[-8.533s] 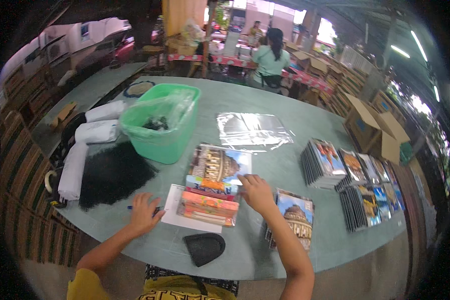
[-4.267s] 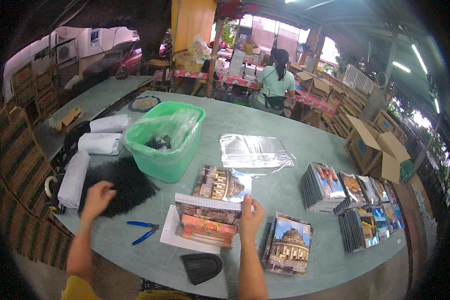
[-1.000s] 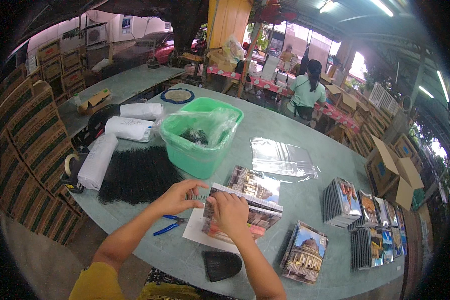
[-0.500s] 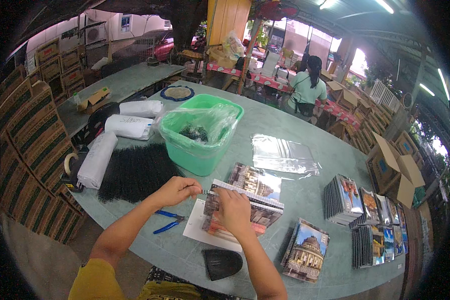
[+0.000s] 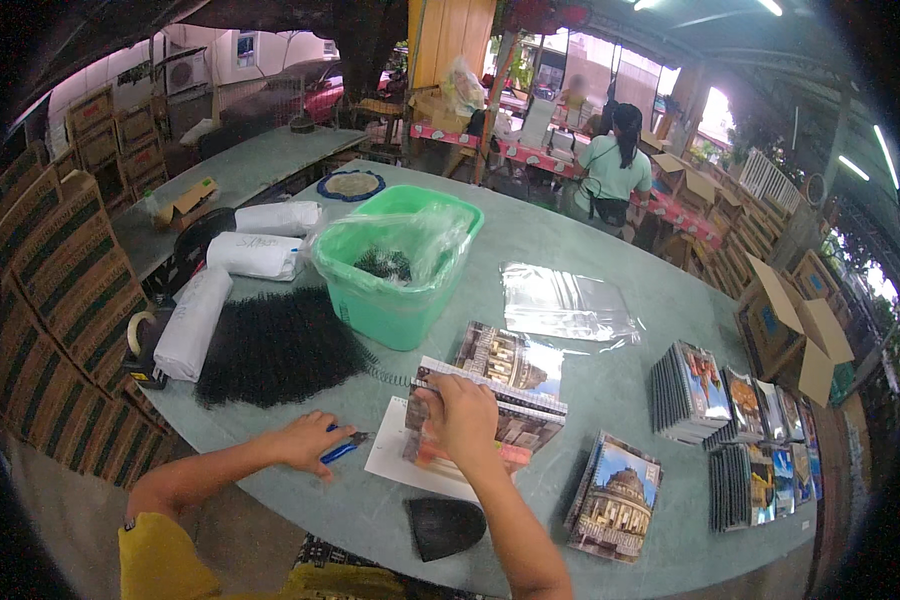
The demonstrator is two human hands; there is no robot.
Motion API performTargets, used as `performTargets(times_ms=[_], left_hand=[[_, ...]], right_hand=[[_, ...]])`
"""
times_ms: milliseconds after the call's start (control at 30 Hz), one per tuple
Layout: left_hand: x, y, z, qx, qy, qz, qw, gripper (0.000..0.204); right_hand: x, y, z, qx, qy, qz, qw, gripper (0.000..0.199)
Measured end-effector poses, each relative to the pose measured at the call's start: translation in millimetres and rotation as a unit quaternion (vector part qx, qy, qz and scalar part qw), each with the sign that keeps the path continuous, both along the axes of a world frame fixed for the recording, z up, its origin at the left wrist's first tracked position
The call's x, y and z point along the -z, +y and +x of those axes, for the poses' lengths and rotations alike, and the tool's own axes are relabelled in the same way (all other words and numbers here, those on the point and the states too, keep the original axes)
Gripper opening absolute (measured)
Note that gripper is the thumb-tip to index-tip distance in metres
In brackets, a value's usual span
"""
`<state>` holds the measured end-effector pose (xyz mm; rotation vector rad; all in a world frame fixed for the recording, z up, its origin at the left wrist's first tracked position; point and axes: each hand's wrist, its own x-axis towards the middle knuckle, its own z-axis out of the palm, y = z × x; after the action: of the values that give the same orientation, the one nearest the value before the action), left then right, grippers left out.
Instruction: The person binds calendars by inserting a wire spiral through the pre-punched holes of a calendar stack, trimming the wire with pliers, and then placing the finished calendar onto a separate pile.
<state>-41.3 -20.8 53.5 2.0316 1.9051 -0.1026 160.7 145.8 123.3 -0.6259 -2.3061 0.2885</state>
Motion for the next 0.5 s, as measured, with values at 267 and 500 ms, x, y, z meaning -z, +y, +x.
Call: performTargets(times_ms=[267, 500], left_hand=[[-14, 0, 28, -0.104, -0.060, -0.002, 0.993, 0.051], [-130, 33, 57, -0.101, -0.076, 0.127, 0.984, 0.033]], right_hand=[[-7, -6, -3, 0.000, 0.004, -0.025, 1.000, 0.017], [7, 1, -3, -0.013, 0.068, 0.019, 0.997, 0.016]])
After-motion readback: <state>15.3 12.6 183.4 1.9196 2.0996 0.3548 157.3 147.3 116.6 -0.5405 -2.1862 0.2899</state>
